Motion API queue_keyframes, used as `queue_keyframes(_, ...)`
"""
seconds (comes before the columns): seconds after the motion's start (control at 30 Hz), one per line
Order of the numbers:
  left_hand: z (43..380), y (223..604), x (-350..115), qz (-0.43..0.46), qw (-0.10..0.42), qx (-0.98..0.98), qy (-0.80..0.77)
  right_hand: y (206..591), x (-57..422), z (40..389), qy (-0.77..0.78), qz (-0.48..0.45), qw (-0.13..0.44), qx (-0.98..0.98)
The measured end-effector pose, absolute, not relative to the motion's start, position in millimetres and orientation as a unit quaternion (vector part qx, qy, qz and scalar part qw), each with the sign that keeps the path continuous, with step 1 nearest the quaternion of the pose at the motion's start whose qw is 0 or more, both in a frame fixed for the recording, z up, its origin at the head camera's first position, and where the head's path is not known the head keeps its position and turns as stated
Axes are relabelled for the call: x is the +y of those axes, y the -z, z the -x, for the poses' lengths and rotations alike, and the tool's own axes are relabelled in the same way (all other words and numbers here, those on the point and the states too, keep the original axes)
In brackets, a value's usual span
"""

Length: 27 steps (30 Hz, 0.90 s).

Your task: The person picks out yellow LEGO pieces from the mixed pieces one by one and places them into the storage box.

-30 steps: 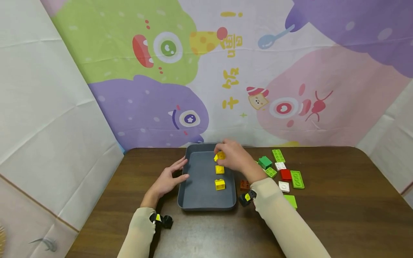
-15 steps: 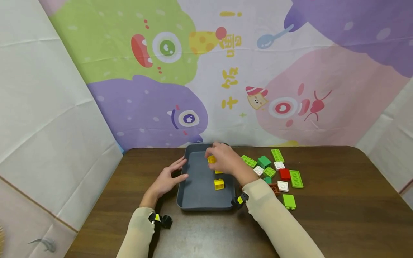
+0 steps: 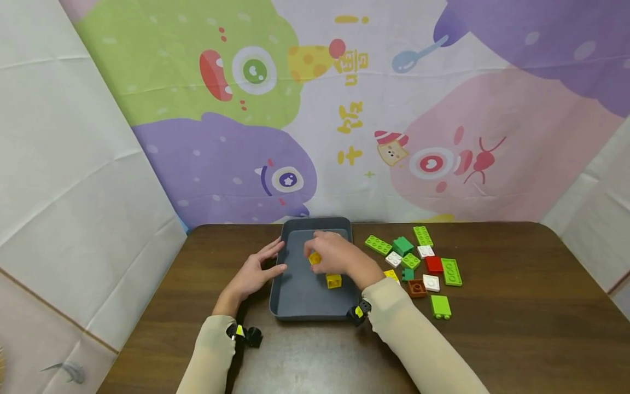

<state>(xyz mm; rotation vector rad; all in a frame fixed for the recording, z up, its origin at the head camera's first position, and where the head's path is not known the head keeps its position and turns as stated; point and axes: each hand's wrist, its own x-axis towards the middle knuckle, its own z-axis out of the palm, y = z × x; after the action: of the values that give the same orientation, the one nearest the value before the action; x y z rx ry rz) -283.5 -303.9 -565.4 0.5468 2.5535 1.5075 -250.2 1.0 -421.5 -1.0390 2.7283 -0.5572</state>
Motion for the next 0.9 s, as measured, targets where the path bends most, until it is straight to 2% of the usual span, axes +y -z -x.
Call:
queue_keyframes(0.13,277.0,556.5,-301.9,-0.190,0.061,0.845,-0.496,425.9,-3.6,249.9,0.186,0.365,0.106,0.906)
queue_keyframes(0.27,282.9,563.7,-304.3,-0.181,0.061,0.850,-0.491,432.2,-7.4,250.1,0.182,0.374,0.128,0.900)
queue_keyframes(0.5,278.3,558.5,-301.6,-0.200,0.049,0.845,-0.493,438.6,-10.0,250.2,0.166,0.374,0.133,0.903)
queue_keyframes(0.9,283.5,564.5,-303.8,-0.189,0.061,0.846,-0.495,443.3,-15.3,246.4,0.141,0.367,0.166,0.904)
